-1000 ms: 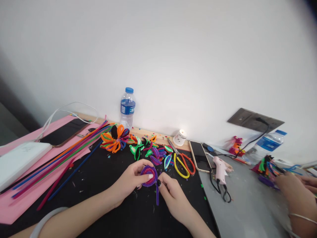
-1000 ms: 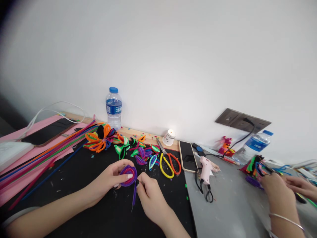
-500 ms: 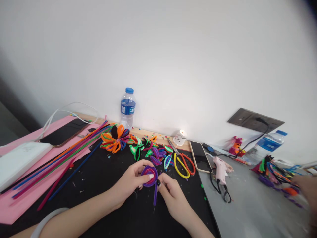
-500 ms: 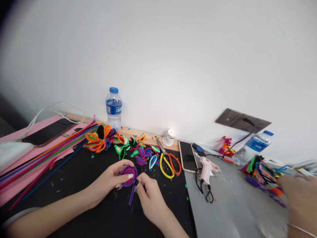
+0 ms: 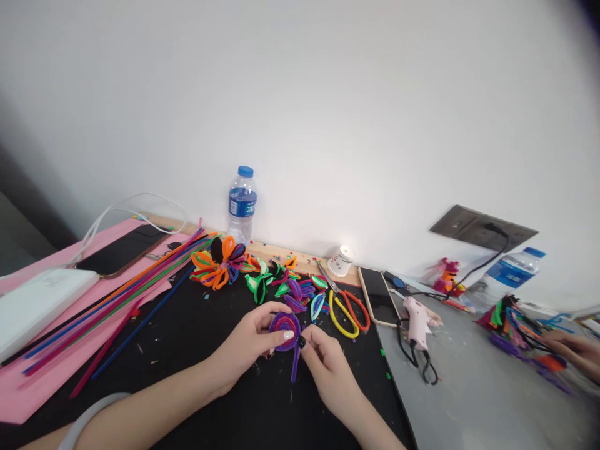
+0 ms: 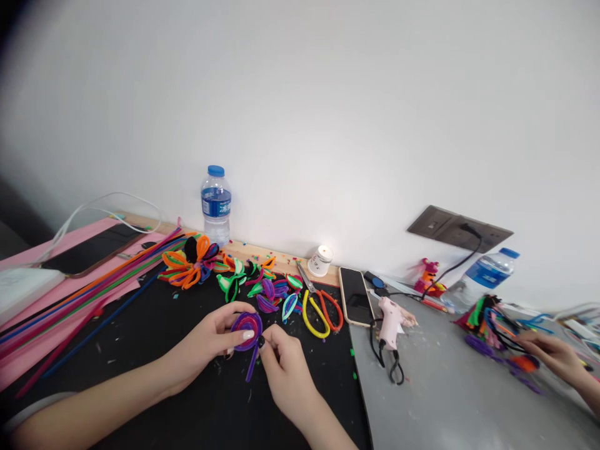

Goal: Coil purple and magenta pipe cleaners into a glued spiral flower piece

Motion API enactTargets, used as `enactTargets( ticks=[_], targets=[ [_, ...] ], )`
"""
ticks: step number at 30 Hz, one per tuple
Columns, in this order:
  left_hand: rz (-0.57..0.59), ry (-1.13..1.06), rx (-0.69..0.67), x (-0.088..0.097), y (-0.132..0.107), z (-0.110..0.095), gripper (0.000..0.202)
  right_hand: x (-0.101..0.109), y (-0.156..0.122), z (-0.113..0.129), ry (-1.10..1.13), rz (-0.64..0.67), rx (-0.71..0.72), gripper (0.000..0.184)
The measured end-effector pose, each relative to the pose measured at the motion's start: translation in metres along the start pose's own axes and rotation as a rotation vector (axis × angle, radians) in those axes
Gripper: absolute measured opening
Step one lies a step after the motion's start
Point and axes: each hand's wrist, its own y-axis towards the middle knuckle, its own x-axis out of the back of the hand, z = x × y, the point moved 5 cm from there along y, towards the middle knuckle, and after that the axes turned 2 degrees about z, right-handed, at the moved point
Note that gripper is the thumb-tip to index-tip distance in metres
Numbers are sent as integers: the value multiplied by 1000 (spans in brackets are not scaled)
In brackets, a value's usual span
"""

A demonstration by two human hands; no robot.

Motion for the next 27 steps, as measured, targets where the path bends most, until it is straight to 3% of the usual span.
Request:
enactTargets(
  ticks=[13,27],
  targets=[
    [45,-143,134,-2,-3,-4,44,9,1,-5,-24,-41,29,23],
    [66,-24,53,0,2,-2,36,10,1,-9,11,-43,12,24]
  ],
)
